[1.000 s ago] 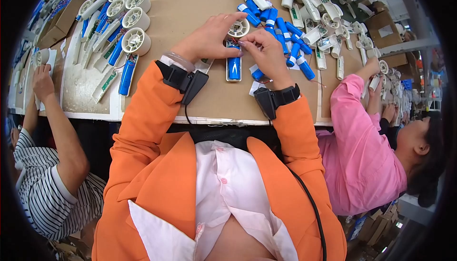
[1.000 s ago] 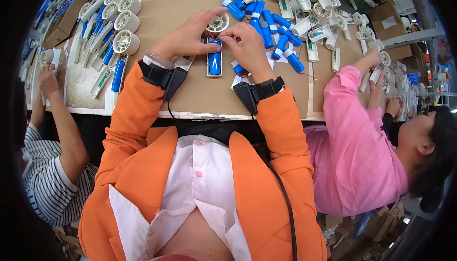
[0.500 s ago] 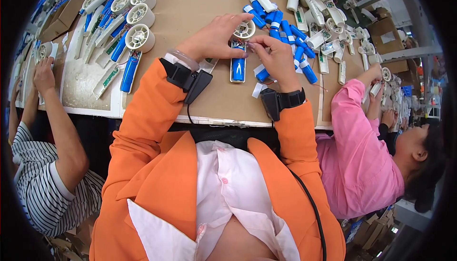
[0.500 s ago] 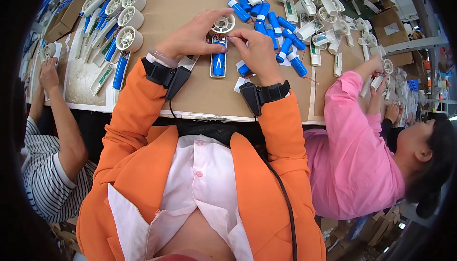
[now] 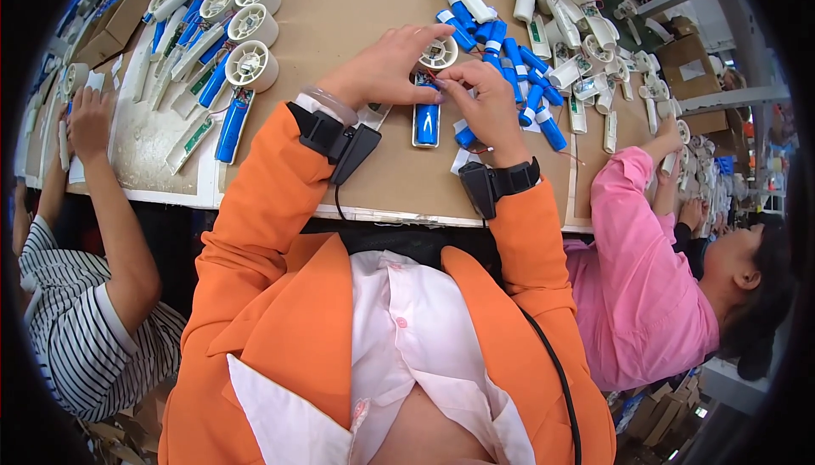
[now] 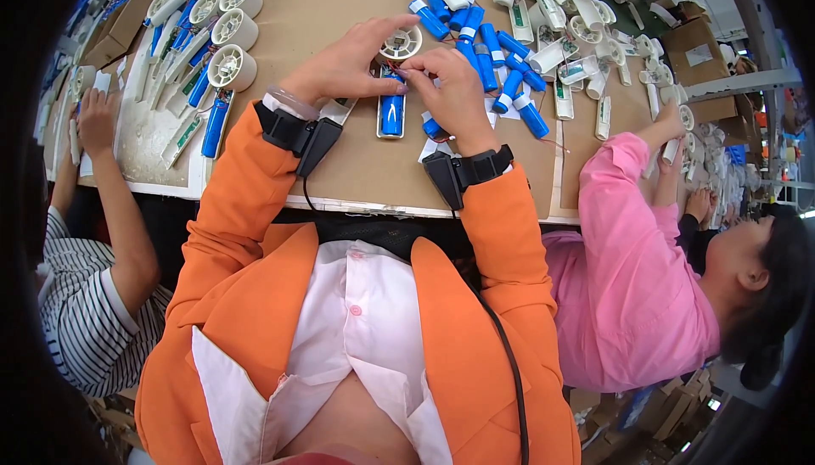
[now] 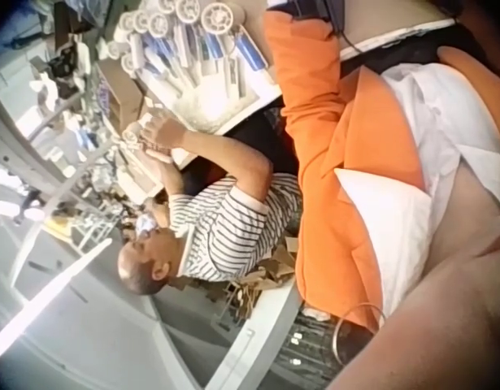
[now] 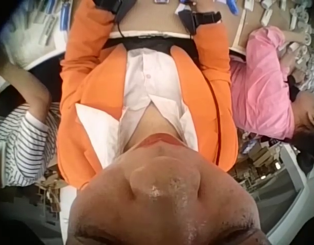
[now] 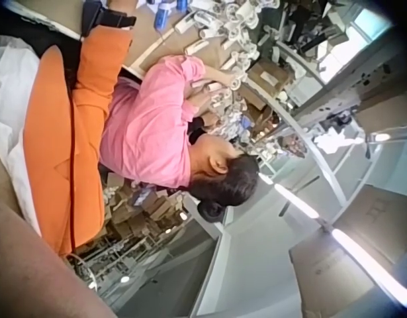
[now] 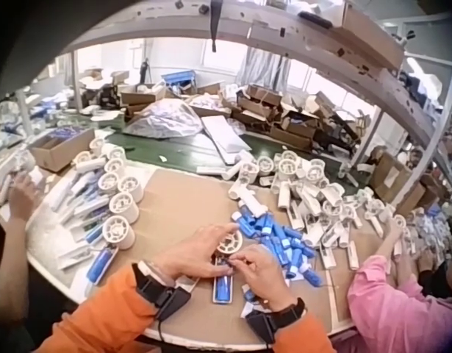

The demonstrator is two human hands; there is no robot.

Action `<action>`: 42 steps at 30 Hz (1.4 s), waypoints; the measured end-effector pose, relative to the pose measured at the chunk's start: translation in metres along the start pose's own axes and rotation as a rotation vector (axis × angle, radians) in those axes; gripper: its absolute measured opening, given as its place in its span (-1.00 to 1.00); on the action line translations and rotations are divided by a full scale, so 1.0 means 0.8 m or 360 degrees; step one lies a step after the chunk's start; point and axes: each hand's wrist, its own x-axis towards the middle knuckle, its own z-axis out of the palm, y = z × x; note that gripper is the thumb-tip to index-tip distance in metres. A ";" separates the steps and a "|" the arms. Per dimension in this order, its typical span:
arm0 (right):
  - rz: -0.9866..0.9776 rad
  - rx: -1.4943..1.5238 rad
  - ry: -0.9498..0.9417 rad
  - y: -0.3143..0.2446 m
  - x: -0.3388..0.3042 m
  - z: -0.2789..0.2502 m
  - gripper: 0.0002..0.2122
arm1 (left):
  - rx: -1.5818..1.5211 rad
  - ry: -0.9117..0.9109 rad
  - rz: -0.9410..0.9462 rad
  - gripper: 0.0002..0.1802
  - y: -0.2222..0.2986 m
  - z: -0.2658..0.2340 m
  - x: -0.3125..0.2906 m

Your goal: The person picks up a battery and a plastic housing, inserts the battery into the housing, and presses the wires into place. They then pick up a small white sticker, press it onto the battery, and set the assembly aside.

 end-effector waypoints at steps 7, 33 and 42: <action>0.0312 0.0128 -0.0054 -0.006 -0.003 -0.009 -0.92 | -0.0019 0.0037 0.0030 -0.02 0.000 0.000 -0.001; 0.0276 0.0025 -0.0046 -0.005 -0.004 -0.009 -0.91 | -0.0033 0.0022 0.0023 -0.01 -0.001 0.001 -0.001; 0.0362 0.0220 -0.0042 -0.008 -0.004 -0.005 -0.89 | -0.0017 0.0034 0.0034 0.00 -0.003 0.001 -0.002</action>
